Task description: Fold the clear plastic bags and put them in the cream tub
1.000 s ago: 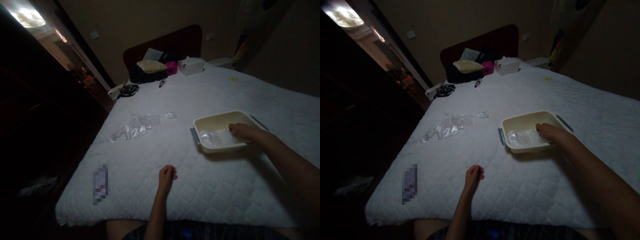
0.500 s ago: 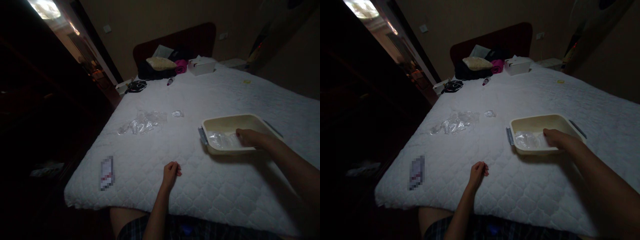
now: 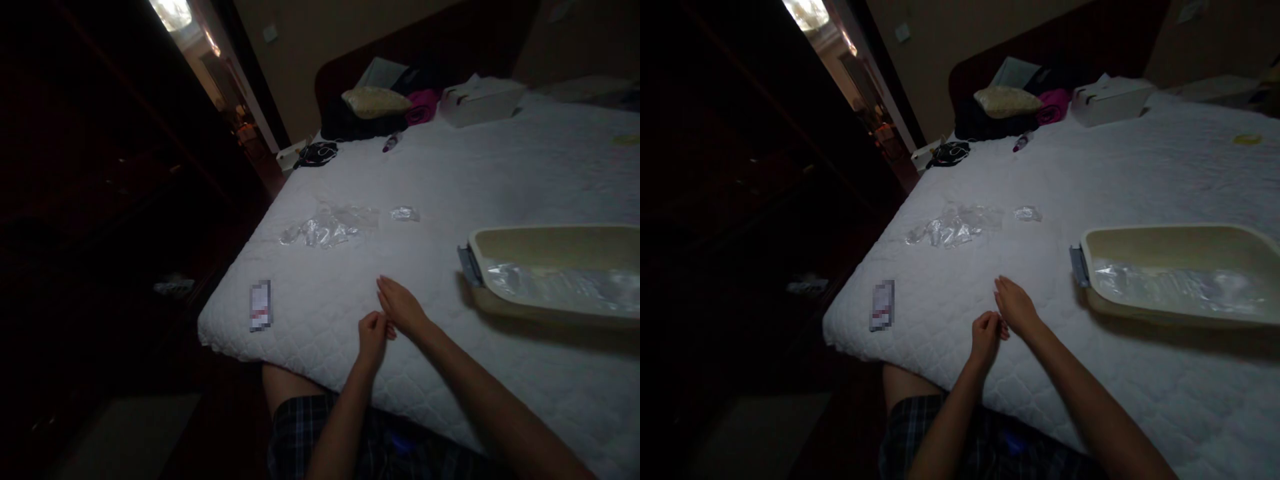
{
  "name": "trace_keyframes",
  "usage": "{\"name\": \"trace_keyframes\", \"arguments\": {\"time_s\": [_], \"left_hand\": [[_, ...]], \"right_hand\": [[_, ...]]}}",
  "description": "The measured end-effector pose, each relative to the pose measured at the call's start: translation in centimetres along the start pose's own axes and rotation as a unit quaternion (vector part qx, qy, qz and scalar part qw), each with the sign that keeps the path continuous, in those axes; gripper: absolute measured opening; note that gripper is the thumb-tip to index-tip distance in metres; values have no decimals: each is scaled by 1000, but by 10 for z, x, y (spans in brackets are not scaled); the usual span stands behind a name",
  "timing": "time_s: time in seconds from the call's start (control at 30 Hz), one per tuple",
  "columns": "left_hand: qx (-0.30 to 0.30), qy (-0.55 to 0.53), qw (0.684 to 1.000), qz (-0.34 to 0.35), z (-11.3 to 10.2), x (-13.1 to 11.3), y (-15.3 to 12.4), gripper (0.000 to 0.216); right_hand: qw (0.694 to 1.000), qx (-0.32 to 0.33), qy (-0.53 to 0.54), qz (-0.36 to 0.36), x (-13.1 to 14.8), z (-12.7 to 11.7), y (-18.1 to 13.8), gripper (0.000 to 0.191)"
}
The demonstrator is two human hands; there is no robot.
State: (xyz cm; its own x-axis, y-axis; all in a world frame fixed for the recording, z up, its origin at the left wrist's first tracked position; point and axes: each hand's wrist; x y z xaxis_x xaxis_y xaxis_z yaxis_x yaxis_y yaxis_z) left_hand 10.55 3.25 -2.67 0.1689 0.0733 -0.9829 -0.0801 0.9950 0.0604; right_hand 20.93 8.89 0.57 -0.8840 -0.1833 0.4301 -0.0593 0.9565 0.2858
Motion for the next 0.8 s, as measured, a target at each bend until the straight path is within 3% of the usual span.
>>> {"name": "trace_keyframes", "arguments": {"time_s": [0.07,0.17,0.3,0.4,0.5,0.63,0.8], "left_hand": [[-48,15,999,21,-11,-2,-5,41],[-45,87,993,63,-35,-13,0,39],[-19,214,970,113,-63,-35,41,31],[24,286,945,154,-68,-47,80,22],[70,372,900,214,-58,-49,111,16],[130,490,810,296,-37,-36,139,15],[161,596,703,352,-11,-21,178,22]], "right_hand": [[1000,-26,-3,5,-11,26,-7,39],[999,-50,19,-6,-24,40,-12,38],[997,-55,45,-14,-28,39,-11,35],[996,-64,55,-2,-25,39,-10,34],[995,-76,57,6,-23,41,-10,32],[995,-86,59,10,-22,43,-10,29],[993,-101,64,19,-21,44,-9,27]]}}
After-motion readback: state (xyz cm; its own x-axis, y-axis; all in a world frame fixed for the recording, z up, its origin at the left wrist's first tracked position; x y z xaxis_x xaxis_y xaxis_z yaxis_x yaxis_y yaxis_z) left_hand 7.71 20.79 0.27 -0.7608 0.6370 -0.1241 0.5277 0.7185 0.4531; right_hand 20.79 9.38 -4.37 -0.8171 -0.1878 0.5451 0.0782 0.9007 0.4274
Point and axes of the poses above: each hand's wrist, its own y-axis towards the middle knuckle, its own z-axis out of the palm, x = y × z, and after that the axes turned 15 degrees about z, right-handed
